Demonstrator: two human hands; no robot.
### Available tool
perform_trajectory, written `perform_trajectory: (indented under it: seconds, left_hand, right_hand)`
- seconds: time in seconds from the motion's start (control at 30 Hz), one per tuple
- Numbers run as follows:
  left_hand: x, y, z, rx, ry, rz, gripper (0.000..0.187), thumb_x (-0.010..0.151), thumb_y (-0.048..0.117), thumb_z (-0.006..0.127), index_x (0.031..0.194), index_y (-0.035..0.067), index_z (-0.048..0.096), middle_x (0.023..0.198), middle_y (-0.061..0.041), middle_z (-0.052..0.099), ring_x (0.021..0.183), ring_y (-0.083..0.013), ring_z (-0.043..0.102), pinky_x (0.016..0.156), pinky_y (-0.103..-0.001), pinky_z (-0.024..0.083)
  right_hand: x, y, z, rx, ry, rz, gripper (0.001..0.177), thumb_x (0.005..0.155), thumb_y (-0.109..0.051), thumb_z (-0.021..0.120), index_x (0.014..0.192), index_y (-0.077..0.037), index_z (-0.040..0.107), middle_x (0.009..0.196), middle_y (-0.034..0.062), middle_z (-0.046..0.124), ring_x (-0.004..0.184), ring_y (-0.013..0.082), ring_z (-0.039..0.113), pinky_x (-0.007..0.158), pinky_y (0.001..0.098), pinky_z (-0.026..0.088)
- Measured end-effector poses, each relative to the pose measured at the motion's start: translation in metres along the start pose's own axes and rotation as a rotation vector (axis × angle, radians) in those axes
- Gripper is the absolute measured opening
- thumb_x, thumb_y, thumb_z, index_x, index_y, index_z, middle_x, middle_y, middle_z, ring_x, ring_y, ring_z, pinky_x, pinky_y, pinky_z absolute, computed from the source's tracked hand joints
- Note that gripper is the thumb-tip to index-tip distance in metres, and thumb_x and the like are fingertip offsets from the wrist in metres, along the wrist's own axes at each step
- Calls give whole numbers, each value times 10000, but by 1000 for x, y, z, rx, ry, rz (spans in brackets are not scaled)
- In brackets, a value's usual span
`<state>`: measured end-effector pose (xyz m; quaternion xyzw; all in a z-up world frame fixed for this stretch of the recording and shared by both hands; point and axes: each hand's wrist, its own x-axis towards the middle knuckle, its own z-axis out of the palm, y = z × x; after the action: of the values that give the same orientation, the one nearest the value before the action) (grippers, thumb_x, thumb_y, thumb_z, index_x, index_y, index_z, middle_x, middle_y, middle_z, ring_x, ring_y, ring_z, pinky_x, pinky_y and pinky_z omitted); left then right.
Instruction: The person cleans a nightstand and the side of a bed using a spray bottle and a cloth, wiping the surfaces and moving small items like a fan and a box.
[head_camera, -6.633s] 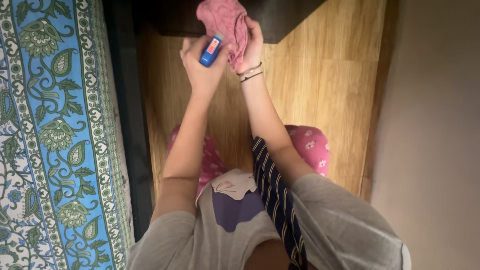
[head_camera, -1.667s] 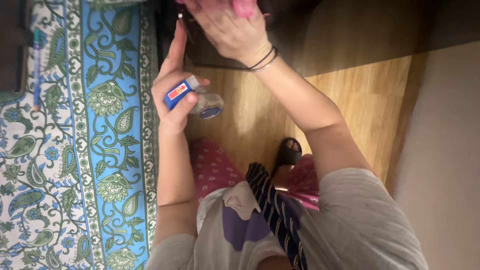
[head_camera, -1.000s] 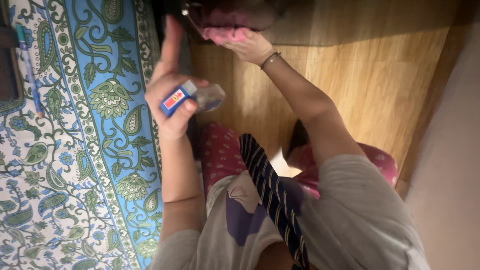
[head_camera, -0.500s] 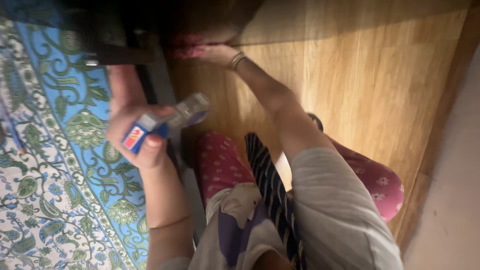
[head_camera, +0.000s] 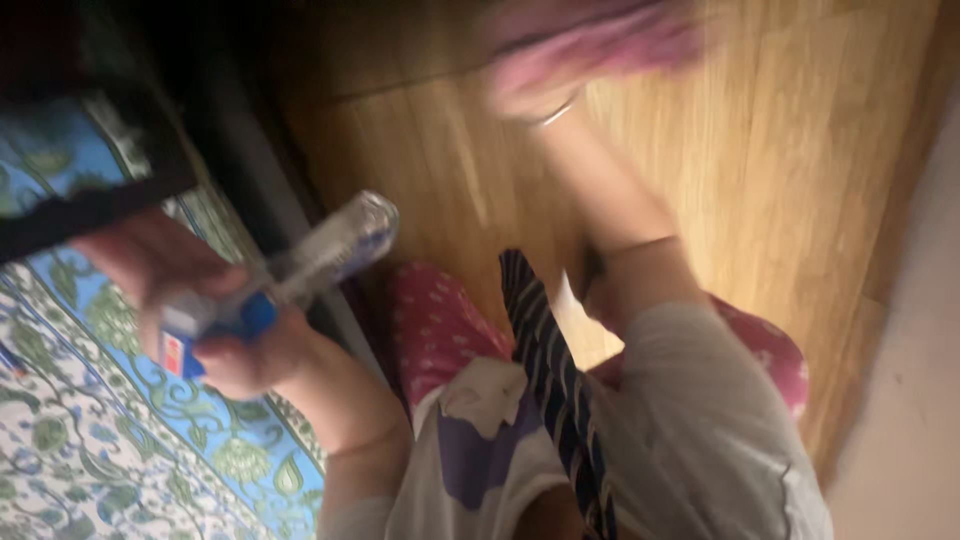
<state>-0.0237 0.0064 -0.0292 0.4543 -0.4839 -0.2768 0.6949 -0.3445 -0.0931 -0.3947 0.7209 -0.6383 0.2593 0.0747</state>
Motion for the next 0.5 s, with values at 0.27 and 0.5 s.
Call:
perform_trajectory:
  seconds: [0.27, 0.5]
  left_hand:
    - [11, 19, 15, 192, -65, 122, 627, 997, 559, 567, 984, -68, 549, 1363, -199, 567, 1204, -275, 531, 1026, -383, 370]
    - [14, 19, -2, 144, -149, 47, 570, 983, 537, 603, 936, -31, 584, 1152, -128, 650, 1187, -235, 562, 1105, -360, 363]
  right_hand:
    - [-1, -102, 25, 268, -327, -597, 620, 1101, -93, 412, 1660, -333, 291, 1678, -58, 384, 1547, 131, 389, 1307, 337, 332]
    - [-15, 18, -58, 560, -559, -500, 672, 1098, -113, 447, 1660, -430, 255, 1743, -127, 301, 1647, 62, 290, 1367, 306, 308]
